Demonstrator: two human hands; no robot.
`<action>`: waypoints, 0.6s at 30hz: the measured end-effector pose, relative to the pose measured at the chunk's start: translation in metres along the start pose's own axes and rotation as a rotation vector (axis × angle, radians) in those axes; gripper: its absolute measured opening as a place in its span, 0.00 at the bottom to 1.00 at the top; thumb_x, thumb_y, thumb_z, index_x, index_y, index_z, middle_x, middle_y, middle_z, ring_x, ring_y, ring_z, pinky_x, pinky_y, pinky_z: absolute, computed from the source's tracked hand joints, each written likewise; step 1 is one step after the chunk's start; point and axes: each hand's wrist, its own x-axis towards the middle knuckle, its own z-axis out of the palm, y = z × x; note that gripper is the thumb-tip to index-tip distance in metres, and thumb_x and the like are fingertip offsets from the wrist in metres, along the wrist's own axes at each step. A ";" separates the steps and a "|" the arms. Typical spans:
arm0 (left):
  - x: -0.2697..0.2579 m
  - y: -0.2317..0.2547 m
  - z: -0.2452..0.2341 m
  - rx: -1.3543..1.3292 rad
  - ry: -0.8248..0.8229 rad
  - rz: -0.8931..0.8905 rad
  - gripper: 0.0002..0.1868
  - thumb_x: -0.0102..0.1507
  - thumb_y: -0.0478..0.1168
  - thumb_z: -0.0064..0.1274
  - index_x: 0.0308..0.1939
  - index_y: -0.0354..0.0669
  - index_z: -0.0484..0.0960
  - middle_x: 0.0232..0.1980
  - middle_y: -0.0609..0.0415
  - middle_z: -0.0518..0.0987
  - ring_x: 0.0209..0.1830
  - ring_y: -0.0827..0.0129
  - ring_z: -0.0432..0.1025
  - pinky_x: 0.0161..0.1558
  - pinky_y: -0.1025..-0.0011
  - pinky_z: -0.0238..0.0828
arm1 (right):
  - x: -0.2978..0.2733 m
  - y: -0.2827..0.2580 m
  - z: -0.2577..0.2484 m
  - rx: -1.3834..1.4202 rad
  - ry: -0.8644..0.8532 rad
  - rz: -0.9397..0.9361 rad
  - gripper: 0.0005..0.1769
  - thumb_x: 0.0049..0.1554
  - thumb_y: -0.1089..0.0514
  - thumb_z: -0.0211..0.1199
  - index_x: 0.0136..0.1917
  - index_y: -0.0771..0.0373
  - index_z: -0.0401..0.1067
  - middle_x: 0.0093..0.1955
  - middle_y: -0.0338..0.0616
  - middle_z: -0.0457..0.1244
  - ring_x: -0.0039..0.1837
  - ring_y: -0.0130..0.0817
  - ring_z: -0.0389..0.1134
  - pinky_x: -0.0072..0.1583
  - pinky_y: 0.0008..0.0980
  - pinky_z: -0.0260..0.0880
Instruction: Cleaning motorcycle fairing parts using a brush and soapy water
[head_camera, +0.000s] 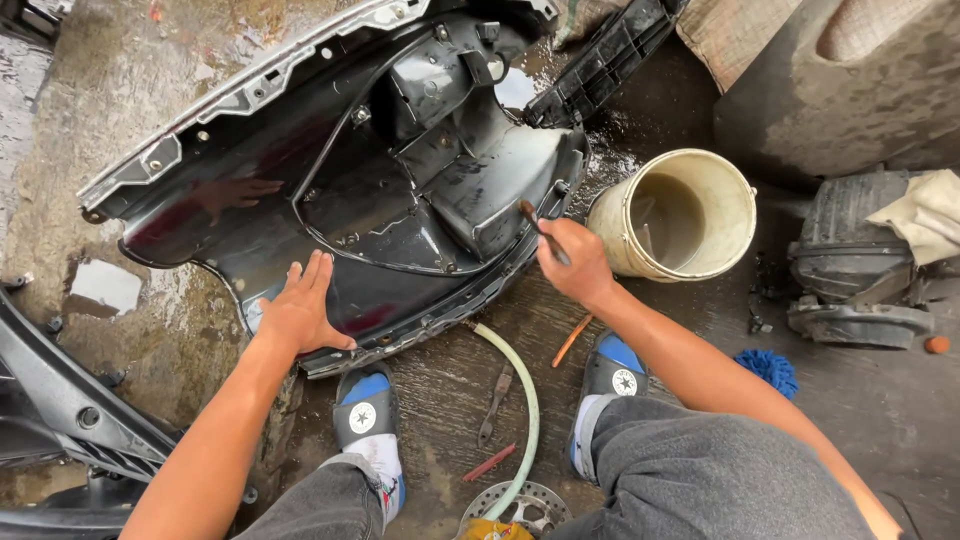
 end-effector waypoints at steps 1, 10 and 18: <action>-0.001 0.001 0.001 -0.007 -0.002 -0.002 0.77 0.46 0.72 0.69 0.83 0.56 0.32 0.87 0.67 0.33 0.86 0.62 0.37 0.67 0.29 0.62 | 0.002 -0.006 -0.003 -0.035 0.001 -0.002 0.10 0.55 0.64 0.66 0.51 0.64 0.80 0.45 0.51 0.71 0.48 0.50 0.74 0.52 0.41 0.76; 0.001 0.001 -0.001 -0.008 -0.022 -0.017 0.78 0.46 0.73 0.69 0.83 0.59 0.29 0.87 0.68 0.31 0.86 0.64 0.35 0.68 0.30 0.61 | -0.024 -0.037 0.000 -0.040 -0.152 -0.133 0.10 0.56 0.59 0.63 0.50 0.62 0.78 0.42 0.49 0.69 0.45 0.48 0.73 0.48 0.42 0.75; 0.002 0.001 0.001 -0.004 0.000 -0.014 0.77 0.45 0.72 0.68 0.83 0.59 0.31 0.87 0.68 0.32 0.86 0.64 0.36 0.67 0.30 0.63 | -0.034 -0.049 0.012 -0.013 -0.075 0.006 0.08 0.56 0.61 0.62 0.48 0.64 0.77 0.38 0.49 0.67 0.41 0.48 0.72 0.45 0.41 0.74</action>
